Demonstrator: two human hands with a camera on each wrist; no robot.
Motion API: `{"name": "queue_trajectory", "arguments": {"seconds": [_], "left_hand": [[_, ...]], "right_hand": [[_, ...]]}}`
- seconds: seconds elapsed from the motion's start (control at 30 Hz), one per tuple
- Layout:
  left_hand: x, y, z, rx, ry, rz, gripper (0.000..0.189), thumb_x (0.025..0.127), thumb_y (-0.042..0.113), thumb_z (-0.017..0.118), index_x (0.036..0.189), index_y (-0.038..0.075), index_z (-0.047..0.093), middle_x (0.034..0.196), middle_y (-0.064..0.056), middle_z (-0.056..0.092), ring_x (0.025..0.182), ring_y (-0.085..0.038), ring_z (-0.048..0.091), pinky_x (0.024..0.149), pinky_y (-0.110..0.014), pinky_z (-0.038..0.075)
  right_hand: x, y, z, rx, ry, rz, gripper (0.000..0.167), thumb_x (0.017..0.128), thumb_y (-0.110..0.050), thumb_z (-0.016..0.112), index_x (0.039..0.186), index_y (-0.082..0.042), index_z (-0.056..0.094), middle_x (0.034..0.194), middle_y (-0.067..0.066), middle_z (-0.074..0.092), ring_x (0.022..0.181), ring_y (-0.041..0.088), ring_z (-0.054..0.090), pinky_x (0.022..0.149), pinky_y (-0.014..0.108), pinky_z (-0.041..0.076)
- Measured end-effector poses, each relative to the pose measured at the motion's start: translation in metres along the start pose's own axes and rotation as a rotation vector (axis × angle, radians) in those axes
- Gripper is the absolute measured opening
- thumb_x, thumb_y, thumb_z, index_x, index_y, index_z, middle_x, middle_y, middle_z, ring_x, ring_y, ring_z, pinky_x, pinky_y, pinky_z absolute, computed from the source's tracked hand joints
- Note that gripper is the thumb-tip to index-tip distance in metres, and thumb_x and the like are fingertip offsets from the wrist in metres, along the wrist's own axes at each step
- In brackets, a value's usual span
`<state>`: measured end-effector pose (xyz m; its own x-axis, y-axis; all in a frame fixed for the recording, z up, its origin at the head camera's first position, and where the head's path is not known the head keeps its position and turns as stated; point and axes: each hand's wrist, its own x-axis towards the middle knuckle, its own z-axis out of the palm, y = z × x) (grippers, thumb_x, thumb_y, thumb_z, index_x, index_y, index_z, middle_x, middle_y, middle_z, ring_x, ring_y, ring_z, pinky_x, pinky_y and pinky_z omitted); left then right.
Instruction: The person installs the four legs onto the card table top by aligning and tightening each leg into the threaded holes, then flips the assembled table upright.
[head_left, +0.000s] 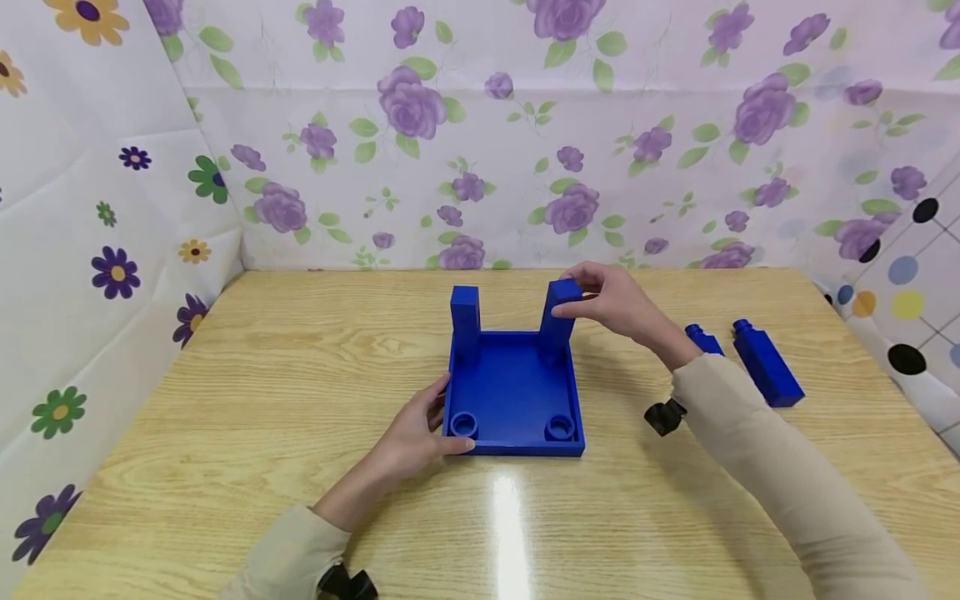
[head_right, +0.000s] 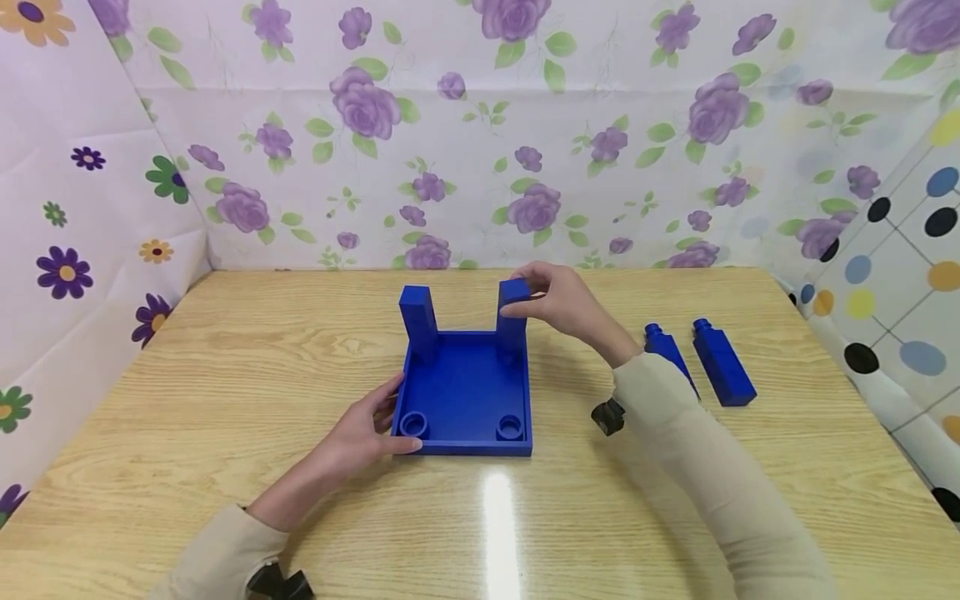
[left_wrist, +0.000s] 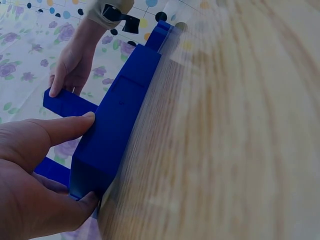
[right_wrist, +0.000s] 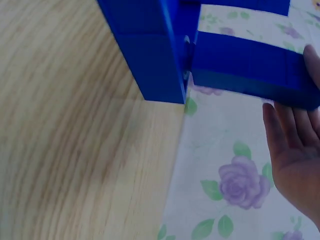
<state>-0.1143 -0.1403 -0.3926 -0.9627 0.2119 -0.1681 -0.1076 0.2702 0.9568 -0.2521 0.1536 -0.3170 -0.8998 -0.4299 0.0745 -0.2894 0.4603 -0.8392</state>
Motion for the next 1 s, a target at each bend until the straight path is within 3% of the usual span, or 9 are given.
{"name": "queue_trajectory", "arguments": {"seconds": [0.2,0.37,0.5,0.67,0.83,1.0], "left_hand": [[0.000,0.001,-0.001,-0.006,-0.010,0.017,0.098,0.076,-0.001,0.080,0.153,0.001,0.020,0.151,-0.023,0.030,0.137,-0.039,0.031,0.107,-0.047,0.033],[0.000,0.002,-0.001,-0.007,-0.005,0.014,0.097,0.076,-0.001,0.080,0.153,0.001,0.020,0.150,-0.025,0.031,0.137,-0.041,0.031,0.108,-0.048,0.033],[-0.001,0.001,-0.001,-0.002,-0.002,-0.003,0.098,0.075,-0.001,0.080,0.153,0.002,0.021,0.151,-0.023,0.031,0.137,-0.040,0.031,0.107,-0.047,0.034],[-0.001,0.001,-0.001,-0.002,-0.001,-0.006,0.098,0.075,-0.001,0.080,0.153,0.001,0.020,0.151,-0.023,0.030,0.137,-0.040,0.031,0.107,-0.047,0.034],[-0.002,0.000,-0.001,-0.009,-0.003,-0.008,0.098,0.075,-0.001,0.081,0.153,0.001,0.021,0.151,-0.023,0.030,0.137,-0.040,0.031,0.107,-0.048,0.034],[-0.002,0.002,0.000,-0.021,-0.007,0.011,0.098,0.076,-0.001,0.080,0.153,-0.001,0.020,0.150,-0.025,0.031,0.136,-0.040,0.032,0.107,-0.047,0.034]], "right_hand": [[-0.004,-0.005,0.008,-0.084,0.105,0.013,0.052,0.078,-0.036,0.081,0.116,-0.006,0.061,0.103,0.008,0.065,0.098,0.021,0.062,0.074,0.035,0.052],[-0.004,-0.005,0.010,-0.058,0.089,-0.015,0.053,0.081,-0.031,0.080,0.121,-0.004,0.058,0.110,0.011,0.063,0.102,0.025,0.061,0.079,0.038,0.052],[-0.005,0.000,0.006,0.069,0.000,-0.049,0.063,0.085,-0.027,0.076,0.138,-0.005,0.049,0.130,0.013,0.056,0.120,0.028,0.053,0.094,0.042,0.048],[0.001,0.009,-0.007,0.304,-0.208,-0.067,0.062,0.093,-0.015,0.067,0.147,-0.004,0.039,0.146,0.013,0.044,0.138,0.025,0.033,0.111,0.043,0.030],[0.011,0.011,-0.016,0.463,-0.378,-0.076,0.056,0.093,-0.002,0.062,0.145,0.001,0.041,0.146,0.017,0.043,0.136,0.027,0.038,0.104,0.034,0.039],[0.014,0.008,-0.018,0.451,-0.374,-0.039,0.055,0.090,-0.001,0.067,0.141,0.000,0.048,0.139,0.015,0.052,0.129,0.023,0.048,0.098,0.032,0.045]]}}
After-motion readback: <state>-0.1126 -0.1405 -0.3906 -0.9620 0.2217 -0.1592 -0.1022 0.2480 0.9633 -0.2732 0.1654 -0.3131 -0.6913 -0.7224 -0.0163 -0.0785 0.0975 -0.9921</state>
